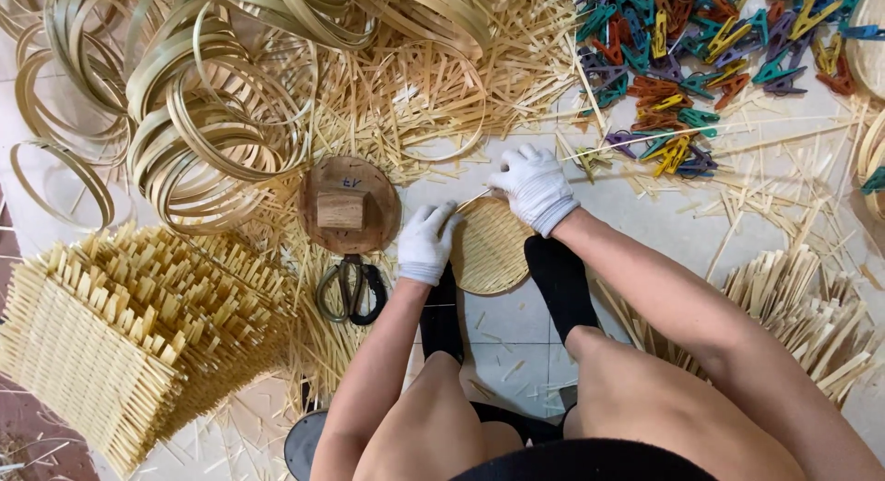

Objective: The person is weaving and assembling bamboo strips to create small baskets.

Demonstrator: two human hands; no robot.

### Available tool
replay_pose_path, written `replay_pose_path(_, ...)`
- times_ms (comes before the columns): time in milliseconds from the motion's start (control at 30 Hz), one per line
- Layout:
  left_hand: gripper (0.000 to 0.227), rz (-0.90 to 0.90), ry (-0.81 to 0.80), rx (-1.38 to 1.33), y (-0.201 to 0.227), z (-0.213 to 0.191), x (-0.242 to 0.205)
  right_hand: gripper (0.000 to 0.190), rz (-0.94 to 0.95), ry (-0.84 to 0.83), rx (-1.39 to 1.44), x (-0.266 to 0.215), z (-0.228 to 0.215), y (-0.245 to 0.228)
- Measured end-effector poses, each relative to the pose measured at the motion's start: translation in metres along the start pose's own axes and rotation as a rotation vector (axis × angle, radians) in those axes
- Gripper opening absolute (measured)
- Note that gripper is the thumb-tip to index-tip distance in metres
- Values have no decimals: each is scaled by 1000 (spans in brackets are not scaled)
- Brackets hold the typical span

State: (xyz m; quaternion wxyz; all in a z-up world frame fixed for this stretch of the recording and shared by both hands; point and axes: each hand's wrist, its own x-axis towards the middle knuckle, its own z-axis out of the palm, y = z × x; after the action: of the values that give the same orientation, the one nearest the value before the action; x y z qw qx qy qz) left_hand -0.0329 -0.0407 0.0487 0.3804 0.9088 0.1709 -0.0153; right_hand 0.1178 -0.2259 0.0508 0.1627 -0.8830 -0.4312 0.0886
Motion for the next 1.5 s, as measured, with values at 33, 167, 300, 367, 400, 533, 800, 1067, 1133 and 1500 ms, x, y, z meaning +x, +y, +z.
replay_pose_path(33, 27, 5, 0, -2, -6, 4, 1, 13, 3, 2, -4, -1, -4, -4)
replay_pose_path(167, 21, 207, 86, 45, -26, 15, 4, 14, 99, -66, -16, -9, -15, -24)
replay_pose_path(300, 19, 304, 62, 153, -35, 22, 7, 30, 203, -134, -24, -22, 13, -24)
replay_pose_path(367, 18, 302, 52, 163, -34, 22, 9, 28, 196, -130, -8, -25, 29, -20)
replay_pose_path(400, 17, 299, 44, 174, -33, 22, 9, 25, 186, -127, 8, -27, 37, -19)
replay_pose_path(533, 17, 348, 80, 185, -35, 29, 14, 14, 153, -113, -38, -27, 49, -13)
replay_pose_path(800, 13, 180, -361, 595, -3, 27, 37, 19, 87, -37, -6, -26, 46, -13)
replay_pose_path(1067, 16, 248, -370, 568, -14, 31, 39, 41, 450, 114, 75, -53, -6, 19)
replay_pose_path(1133, 18, 244, -365, 544, -16, 32, 34, 53, 589, 199, -28, -71, -26, 35)
replay_pose_path(1500, 18, 249, -385, 522, -28, 39, 41, 41, 301, 70, 187, -31, -38, 2)
